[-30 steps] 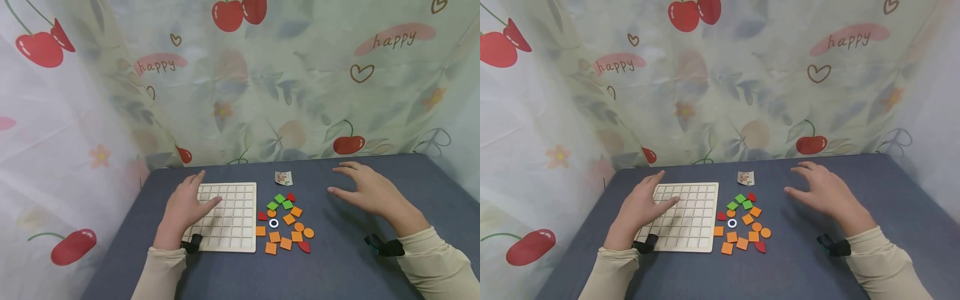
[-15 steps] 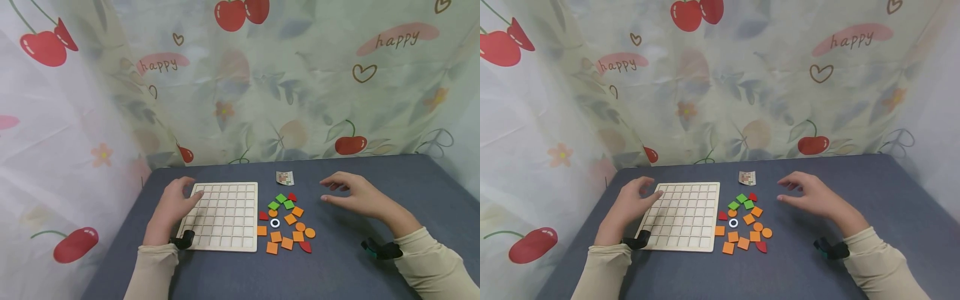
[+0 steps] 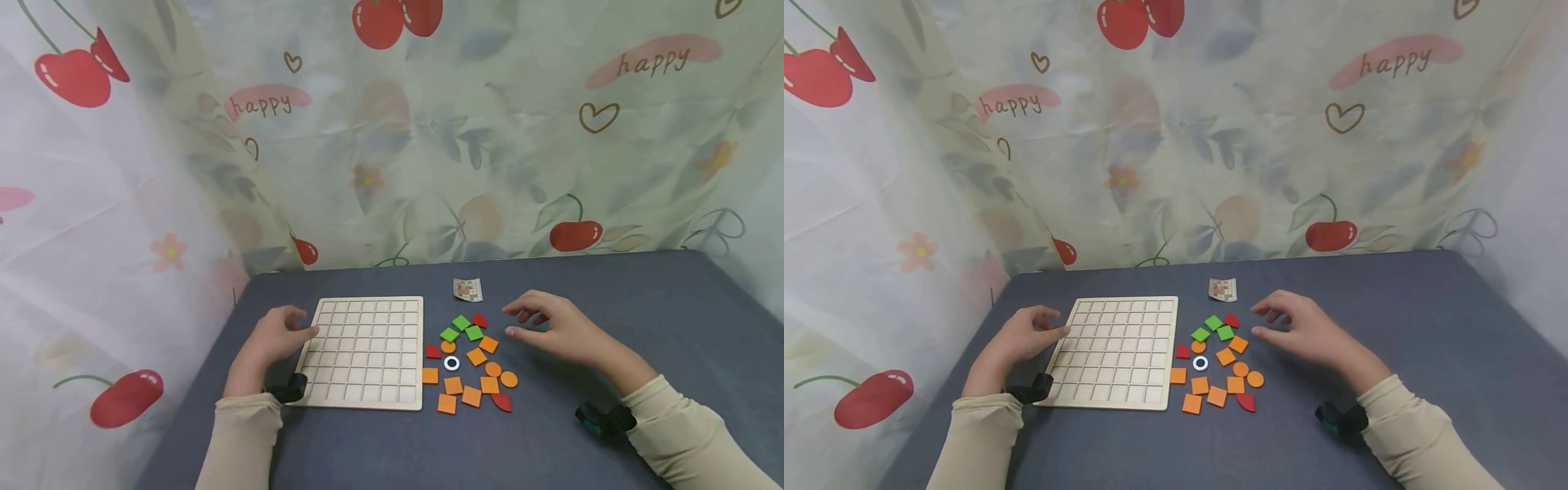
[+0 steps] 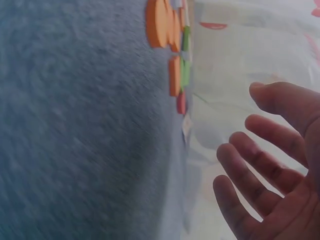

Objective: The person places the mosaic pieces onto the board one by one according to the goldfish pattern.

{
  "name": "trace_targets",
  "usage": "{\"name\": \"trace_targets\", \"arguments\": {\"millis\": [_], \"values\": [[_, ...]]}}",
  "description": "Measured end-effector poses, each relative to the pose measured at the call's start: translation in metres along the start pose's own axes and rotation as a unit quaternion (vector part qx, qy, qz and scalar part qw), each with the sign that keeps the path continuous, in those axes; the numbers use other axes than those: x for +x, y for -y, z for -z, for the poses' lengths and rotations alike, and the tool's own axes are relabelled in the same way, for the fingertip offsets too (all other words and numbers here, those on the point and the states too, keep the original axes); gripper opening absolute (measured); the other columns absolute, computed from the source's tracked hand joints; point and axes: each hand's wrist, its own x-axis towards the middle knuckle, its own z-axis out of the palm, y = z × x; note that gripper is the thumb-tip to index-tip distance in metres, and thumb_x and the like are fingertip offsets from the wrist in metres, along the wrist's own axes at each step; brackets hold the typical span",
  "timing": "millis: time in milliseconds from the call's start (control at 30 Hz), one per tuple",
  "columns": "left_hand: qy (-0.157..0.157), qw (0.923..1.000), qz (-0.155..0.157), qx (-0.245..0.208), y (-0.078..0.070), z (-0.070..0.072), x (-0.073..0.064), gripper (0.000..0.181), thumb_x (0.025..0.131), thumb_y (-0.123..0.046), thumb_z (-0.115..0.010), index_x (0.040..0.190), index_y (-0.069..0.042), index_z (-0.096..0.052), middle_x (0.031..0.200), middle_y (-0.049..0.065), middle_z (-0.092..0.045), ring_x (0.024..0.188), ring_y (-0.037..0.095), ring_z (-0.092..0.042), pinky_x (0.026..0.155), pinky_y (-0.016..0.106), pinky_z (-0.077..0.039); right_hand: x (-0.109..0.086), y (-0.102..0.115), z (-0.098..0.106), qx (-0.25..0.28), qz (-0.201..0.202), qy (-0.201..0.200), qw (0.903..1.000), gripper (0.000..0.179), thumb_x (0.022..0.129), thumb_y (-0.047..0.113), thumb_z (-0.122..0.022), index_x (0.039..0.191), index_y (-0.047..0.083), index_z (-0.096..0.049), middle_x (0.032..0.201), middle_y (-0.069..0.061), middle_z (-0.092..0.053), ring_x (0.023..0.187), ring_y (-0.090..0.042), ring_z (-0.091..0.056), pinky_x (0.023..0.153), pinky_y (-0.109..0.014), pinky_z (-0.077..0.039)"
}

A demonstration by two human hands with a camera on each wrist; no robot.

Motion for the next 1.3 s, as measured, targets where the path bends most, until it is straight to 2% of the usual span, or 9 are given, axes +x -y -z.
{"name": "trace_targets", "arguments": {"millis": [67, 267, 433, 567, 700, 833, 1067, 1300], "values": [[0.008, 1.0, 0.001, -0.003, 0.004, 0.0, 0.003, 0.059, 0.101, -0.033, -0.071, 0.145, 0.004, -0.057, 0.134, 0.031, -0.062, 0.112, 0.04, -0.066, 0.089, 0.053, -0.058, 0.001, 0.001, -0.005, 0.003, 0.001, 0.004, 1.0, 0.034, 0.093, 0.023, -0.082, 0.123, 0.008, -0.075, 0.117, -0.007, -0.073, 0.1, -0.02, -0.069, 0.085, -0.04, -0.062], [0.037, 0.998, 0.01, -0.051, 0.013, -0.004, 0.007, 0.053, 0.1, -0.023, -0.072, 0.142, 0.006, -0.059, 0.126, 0.03, -0.064, 0.093, 0.032, -0.072, 0.081, 0.045, -0.062, 0.004, 0.005, -0.016, 0.009, 0.012, 0.019, 0.9997, 0.035, 0.092, 0.027, -0.084, 0.121, 0.011, -0.076, 0.113, -0.003, -0.072, 0.098, -0.017, -0.068, 0.083, -0.036, -0.06], [0.044, 0.9963, 0.011, -0.073, 0.012, -0.009, 0.009, 0.05, 0.099, -0.019, -0.072, 0.141, 0.006, -0.06, 0.123, 0.029, -0.066, 0.093, 0.031, -0.073, 0.081, 0.045, -0.063, 0.012, 0.009, -0.022, 0.021, 0.011, 0.033, 0.9992, 0.031, 0.093, 0.025, -0.083, 0.119, 0.011, -0.076, 0.112, -0.002, -0.072, 0.098, -0.019, -0.068, 0.079, -0.033, -0.059], [0.039, 0.9947, 0.014, -0.095, 0.013, -0.011, 0.01, 0.048, 0.098, -0.015, -0.072, 0.138, 0.008, -0.062, 0.122, 0.029, -0.067, 0.095, 0.03, -0.075, 0.082, 0.045, -0.065, 0.027, 0.014, -0.026, 0.037, 0.001, 0.051, 0.998, 0.031, 0.095, 0.025, -0.081, 0.121, 0.009, -0.075, 0.113, -0.005, -0.072, 0.097, -0.018, -0.068, 0.08, -0.034, -0.059], [0.029, 0.9928, 0.03, -0.112, 0.017, -0.012, 0.01, 0.044, 0.096, -0.01, -0.072, 0.135, 0.01, -0.064, 0.118, 0.027, -0.07, 0.092, 0.027, -0.075, 0.081, 0.044, -0.065, 0.044, 0.018, -0.031, 0.05, -0.024, 0.078, 0.9954, 0.039, 0.096, 0.027, -0.08, 0.128, 0.006, -0.073, 0.115, -0.009, -0.071, 0.096, -0.017, -0.066, 0.083, -0.036, -0.06], [0.023, 0.9926, 0.041, -0.112, 0.022, -0.013, 0.011, 0.039, 0.094, -0.007, -0.071, 0.129, 0.009, -0.068, 0.109, 0.022, -0.072, 0.088, 0.024, -0.073, 0.077, 0.042, -0.065, 0.054, 0.019, -0.037, 0.057, -0.034, 0.099, 0.9929, 0.039, 0.095, 0.023, -0.081, 0.129, 0.005, -0.073, 0.112, -0.011, -0.071, 0.093, -0.017, -0.064, 0.083, -0.037, -0.059], [0.023, 0.9922, 0.035, -0.118, 0.026, -0.017, 0.014, 0.036, 0.093, -0.004, -0.07, 0.127, 0.008, -0.07, 0.101, 0.019, -0.071, 0.084, 0.023, -0.07, 0.073, 0.041, -0.064, 0.06, 0.013, -0.042, 0.052, -0.045, 0.129, 0.9893, 0.028, 0.093, 0.018, -0.082, 0.118, 0.008, -0.077, 0.105, -0.006, -0.07, 0.086, -0.016, -0.06, 0.078, -0.033, -0.055], [0.026, 0.9921, 0.038, -0.117, 0.024, -0.014, 0.015, 0.038, 0.092, -0.004, -0.072, 0.127, 0.009, -0.069, 0.101, 0.019, -0.07, 0.085, 0.024, -0.069, 0.073, 0.041, -0.064, 0.059, 0.004, -0.042, 0.053, -0.061, 0.137, 0.9872, 0.023, 0.09, 0.019, -0.084, 0.109, 0.008, -0.077, 0.101, -0.006, -0.067, 0.083, -0.016, -0.058, 0.074, -0.031, -0.054]]}}
